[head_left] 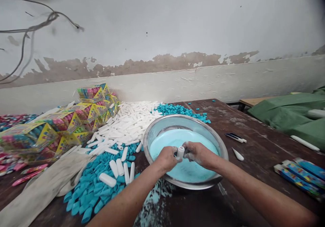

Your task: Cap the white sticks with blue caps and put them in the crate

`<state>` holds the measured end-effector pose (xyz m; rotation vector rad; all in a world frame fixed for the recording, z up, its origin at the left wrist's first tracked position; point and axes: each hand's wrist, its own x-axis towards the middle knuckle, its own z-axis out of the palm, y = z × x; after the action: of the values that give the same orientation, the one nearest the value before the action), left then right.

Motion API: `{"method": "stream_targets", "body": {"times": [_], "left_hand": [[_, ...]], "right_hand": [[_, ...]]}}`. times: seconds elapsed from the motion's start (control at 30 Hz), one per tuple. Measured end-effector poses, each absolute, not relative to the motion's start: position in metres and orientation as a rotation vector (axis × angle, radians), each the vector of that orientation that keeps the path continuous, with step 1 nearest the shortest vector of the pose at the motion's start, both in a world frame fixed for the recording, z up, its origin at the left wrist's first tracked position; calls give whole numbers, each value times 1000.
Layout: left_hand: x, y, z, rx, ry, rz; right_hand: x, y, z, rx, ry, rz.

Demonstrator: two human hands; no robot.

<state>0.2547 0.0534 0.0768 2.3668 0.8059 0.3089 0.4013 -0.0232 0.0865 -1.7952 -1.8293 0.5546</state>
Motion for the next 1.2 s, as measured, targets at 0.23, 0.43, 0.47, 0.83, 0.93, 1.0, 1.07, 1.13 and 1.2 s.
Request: {"method": "stream_targets", "body": {"times": [0.23, 0.43, 0.47, 0.83, 0.93, 1.0, 1.07, 1.13, 1.2], "left_hand": [[235, 61, 82, 2337, 672, 479], [211, 52, 85, 2283, 548, 671], [206, 51, 86, 2252, 551, 700], [96, 72, 96, 1699, 834, 849], [50, 55, 77, 1659, 967, 875], [28, 38, 59, 1564, 1023, 866], [12, 22, 39, 1470, 1056, 834], [3, 10, 23, 1414, 1068, 812], [-2, 3, 12, 1388, 1069, 811]], "right_hand": [[414, -41, 81, -2164, -2238, 201], [400, -42, 80, -1952, -2213, 147], [397, -42, 79, -1976, -2181, 192], [320, -58, 79, -1596, -2023, 125], [275, -59, 69, -1484, -2187, 354], [249, -48, 56, -1522, -2240, 474], [230, -32, 42, -1586, -2262, 534], [218, -14, 31, -1638, -2287, 523], [209, 1, 23, -1695, -2339, 460]]}}
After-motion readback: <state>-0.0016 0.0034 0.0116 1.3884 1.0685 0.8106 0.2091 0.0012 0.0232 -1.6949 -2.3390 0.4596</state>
